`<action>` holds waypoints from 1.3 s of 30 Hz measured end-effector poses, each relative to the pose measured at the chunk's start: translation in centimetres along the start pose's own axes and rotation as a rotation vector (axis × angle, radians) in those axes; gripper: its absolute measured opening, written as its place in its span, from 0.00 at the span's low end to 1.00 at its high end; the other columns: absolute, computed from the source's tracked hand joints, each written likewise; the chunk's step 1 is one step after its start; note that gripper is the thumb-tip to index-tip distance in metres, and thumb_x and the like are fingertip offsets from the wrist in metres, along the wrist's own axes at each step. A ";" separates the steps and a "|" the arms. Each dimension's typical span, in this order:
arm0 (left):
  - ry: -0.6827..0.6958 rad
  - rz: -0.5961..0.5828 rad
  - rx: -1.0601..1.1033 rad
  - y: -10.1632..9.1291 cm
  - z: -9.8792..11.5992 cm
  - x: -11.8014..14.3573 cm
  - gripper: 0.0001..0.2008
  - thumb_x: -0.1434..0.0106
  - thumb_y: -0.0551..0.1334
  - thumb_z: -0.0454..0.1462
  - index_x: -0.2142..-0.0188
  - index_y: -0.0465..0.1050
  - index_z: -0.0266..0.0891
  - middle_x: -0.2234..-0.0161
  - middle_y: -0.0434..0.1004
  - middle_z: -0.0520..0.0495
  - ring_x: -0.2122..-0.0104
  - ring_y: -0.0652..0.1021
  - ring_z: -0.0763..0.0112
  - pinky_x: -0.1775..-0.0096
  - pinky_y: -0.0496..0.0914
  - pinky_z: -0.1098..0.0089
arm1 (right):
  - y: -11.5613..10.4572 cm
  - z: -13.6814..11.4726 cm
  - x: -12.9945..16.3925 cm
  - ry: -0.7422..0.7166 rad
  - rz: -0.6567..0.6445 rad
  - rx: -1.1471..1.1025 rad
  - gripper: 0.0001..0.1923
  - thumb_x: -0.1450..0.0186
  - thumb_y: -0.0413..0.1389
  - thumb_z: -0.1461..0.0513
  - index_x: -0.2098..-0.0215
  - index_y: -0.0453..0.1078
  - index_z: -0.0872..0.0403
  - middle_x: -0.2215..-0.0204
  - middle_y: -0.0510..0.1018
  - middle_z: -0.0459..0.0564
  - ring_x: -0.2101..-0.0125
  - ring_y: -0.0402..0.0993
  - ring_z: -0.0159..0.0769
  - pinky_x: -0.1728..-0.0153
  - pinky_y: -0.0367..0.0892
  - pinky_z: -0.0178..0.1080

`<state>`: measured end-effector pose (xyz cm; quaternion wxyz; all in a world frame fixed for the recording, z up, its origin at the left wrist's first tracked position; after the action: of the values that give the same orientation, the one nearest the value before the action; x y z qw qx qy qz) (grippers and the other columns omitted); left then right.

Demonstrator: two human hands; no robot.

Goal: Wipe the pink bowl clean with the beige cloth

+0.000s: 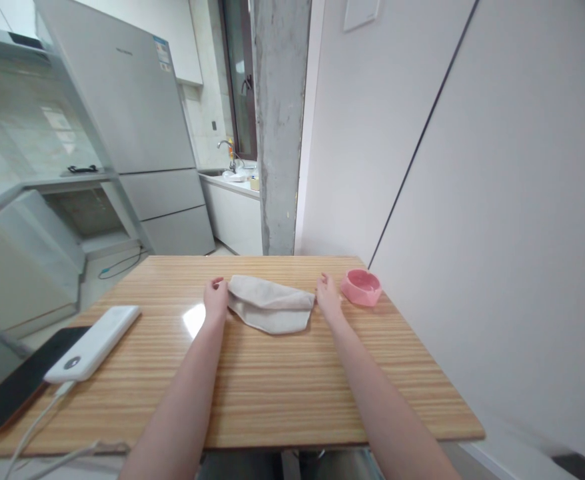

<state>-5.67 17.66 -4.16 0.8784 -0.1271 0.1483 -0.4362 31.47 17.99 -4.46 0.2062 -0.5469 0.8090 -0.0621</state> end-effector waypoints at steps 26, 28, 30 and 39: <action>0.228 -0.216 -0.602 1.8 2.5 1.8 0.09 0.41 0.54 0.36 0.64 0.71 0.40 0.63 0.79 0.38 0.60 0.78 0.54 0.61 0.67 0.64 | 3.0 -1.1 2.1 -0.045 -0.238 0.374 0.23 0.42 0.58 0.60 0.47 0.68 0.52 0.57 0.77 0.54 0.54 0.72 0.45 0.52 0.62 0.44; 0.234 -0.219 -0.605 1.8 2.5 1.8 0.08 0.41 0.54 0.35 0.64 0.71 0.40 0.63 0.79 0.38 0.59 0.78 0.54 0.61 0.66 0.64 | 2.9 -1.4 1.8 -0.020 -0.247 0.297 0.19 0.40 0.55 0.60 0.50 0.70 0.50 0.63 0.78 0.49 0.61 0.74 0.42 0.56 0.64 0.42; 0.225 -0.234 -0.613 1.9 2.4 1.9 0.09 0.41 0.53 0.35 0.65 0.71 0.40 0.63 0.79 0.37 0.59 0.78 0.53 0.61 0.66 0.64 | 1.9 -1.9 1.5 -0.026 -0.181 0.364 0.17 0.38 0.53 0.60 0.50 0.71 0.51 0.66 0.79 0.50 0.62 0.74 0.42 0.56 0.63 0.43; 0.160 -0.232 -0.683 1.4 2.7 2.3 0.16 0.39 0.52 0.36 0.53 0.70 0.39 0.56 0.79 0.35 0.54 0.77 0.48 0.56 0.66 0.57 | 3.0 -3.3 2.2 -0.269 -0.301 0.628 0.32 0.44 0.50 0.75 0.42 0.65 0.55 0.46 0.71 0.57 0.47 0.65 0.42 0.48 0.57 0.39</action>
<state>-2.30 16.87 -2.54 0.7157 -0.3942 0.3384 -0.4668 26.83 16.76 -3.02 0.4571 -0.5730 0.6267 -0.2646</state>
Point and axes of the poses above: each hand's wrist, its own x-axis away from the middle knuckle, its own y-axis out of the palm, z = x × y, the point moved 9 cm from there along -x, towards the middle knuckle
